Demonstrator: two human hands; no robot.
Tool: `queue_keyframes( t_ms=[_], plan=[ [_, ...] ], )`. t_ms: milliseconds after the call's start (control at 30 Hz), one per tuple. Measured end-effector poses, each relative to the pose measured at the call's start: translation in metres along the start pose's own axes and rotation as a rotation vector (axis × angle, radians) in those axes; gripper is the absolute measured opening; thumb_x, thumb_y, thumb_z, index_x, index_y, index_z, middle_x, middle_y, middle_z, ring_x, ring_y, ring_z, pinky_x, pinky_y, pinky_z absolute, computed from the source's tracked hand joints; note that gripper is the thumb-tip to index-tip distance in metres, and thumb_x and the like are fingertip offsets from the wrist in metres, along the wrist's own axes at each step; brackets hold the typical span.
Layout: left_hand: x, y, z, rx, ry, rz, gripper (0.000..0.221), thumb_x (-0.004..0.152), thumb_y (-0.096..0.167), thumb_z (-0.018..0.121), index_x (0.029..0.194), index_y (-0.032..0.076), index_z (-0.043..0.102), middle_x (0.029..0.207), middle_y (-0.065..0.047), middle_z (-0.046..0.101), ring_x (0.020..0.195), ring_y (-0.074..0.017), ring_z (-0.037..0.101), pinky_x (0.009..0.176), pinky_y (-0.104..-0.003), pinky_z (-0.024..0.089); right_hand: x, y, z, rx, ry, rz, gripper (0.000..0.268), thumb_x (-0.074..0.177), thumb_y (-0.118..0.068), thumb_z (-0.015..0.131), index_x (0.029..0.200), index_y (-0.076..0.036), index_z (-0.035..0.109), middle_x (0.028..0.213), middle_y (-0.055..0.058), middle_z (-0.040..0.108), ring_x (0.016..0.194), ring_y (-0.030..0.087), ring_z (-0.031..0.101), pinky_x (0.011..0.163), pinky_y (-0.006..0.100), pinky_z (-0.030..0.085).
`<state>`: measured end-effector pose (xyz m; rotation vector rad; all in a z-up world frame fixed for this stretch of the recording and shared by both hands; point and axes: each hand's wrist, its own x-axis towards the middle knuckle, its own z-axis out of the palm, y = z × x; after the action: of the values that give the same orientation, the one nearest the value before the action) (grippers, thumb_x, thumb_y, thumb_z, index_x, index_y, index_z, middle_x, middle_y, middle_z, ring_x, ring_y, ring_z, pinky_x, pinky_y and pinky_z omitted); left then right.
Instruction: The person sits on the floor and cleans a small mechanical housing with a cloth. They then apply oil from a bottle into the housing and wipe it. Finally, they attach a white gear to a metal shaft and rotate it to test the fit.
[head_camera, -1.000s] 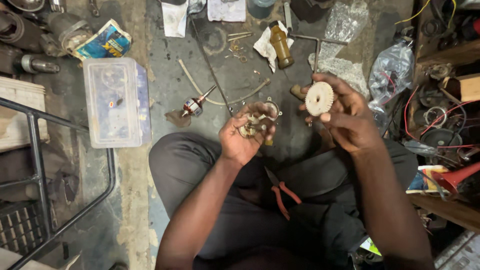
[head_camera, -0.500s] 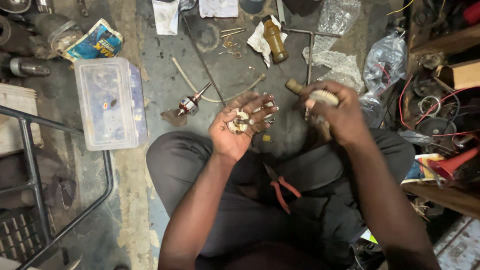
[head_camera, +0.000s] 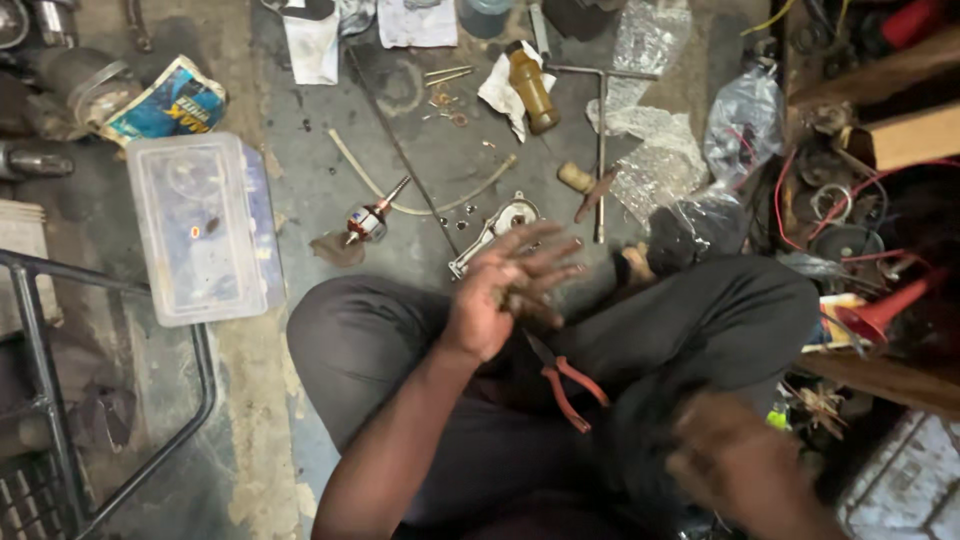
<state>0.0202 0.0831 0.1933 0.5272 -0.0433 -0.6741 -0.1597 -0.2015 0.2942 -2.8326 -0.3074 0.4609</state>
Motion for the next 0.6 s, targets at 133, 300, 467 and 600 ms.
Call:
queue_keyframes(
  t_ms=[133, 300, 467, 600],
  plan=[
    [-0.006, -0.033, 0.024, 0.142, -0.161, -0.200, 0.068, 0.090, 0.020, 0.047, 0.155, 0.001, 0.040, 0.150, -0.019, 0.056, 0.113, -0.0287, 0.068, 0.073, -0.037, 0.060, 0.024, 0.002, -0.030, 0.197, 0.392, 0.130, 0.034, 0.069, -0.005, 0.074, 0.102, -0.004, 0.067, 0.104, 0.014, 0.068, 0.096, 0.035, 0.071, 0.084, 0.040, 0.056],
    [-0.031, -0.072, 0.047, 0.221, -0.117, -0.322, 0.072, 0.090, 0.013, 0.044, 0.159, 0.013, 0.025, 0.118, -0.015, 0.062, 0.079, -0.0203, 0.066, 0.061, -0.032, 0.057, 0.064, 0.001, 0.010, 0.452, 0.421, 0.111, 0.041, 0.072, 0.000, 0.074, 0.112, 0.001, 0.067, 0.108, 0.016, 0.070, 0.095, 0.026, 0.070, 0.083, 0.036, 0.055],
    [-0.043, -0.084, 0.050, -0.090, -0.083, -0.251, 0.070, 0.095, 0.014, 0.044, 0.163, 0.008, 0.033, 0.127, -0.012, 0.062, 0.082, -0.0176, 0.066, 0.062, -0.031, 0.054, 0.055, 0.014, 0.039, 0.607, 0.648, 0.105, 0.028, 0.080, 0.003, 0.068, 0.108, 0.003, 0.067, 0.110, 0.013, 0.072, 0.098, 0.016, 0.070, 0.090, 0.029, 0.054],
    [-0.051, -0.090, 0.050, -0.412, -0.070, -0.318, 0.072, 0.086, 0.017, 0.049, 0.157, 0.012, 0.035, 0.117, -0.013, 0.066, 0.077, -0.0200, 0.070, 0.052, -0.032, 0.053, 0.036, 0.023, 0.051, 0.905, 0.725, 0.067, 0.024, 0.082, 0.004, 0.063, 0.106, 0.001, 0.067, 0.110, 0.010, 0.072, 0.098, 0.013, 0.067, 0.092, 0.025, 0.053]
  ],
)
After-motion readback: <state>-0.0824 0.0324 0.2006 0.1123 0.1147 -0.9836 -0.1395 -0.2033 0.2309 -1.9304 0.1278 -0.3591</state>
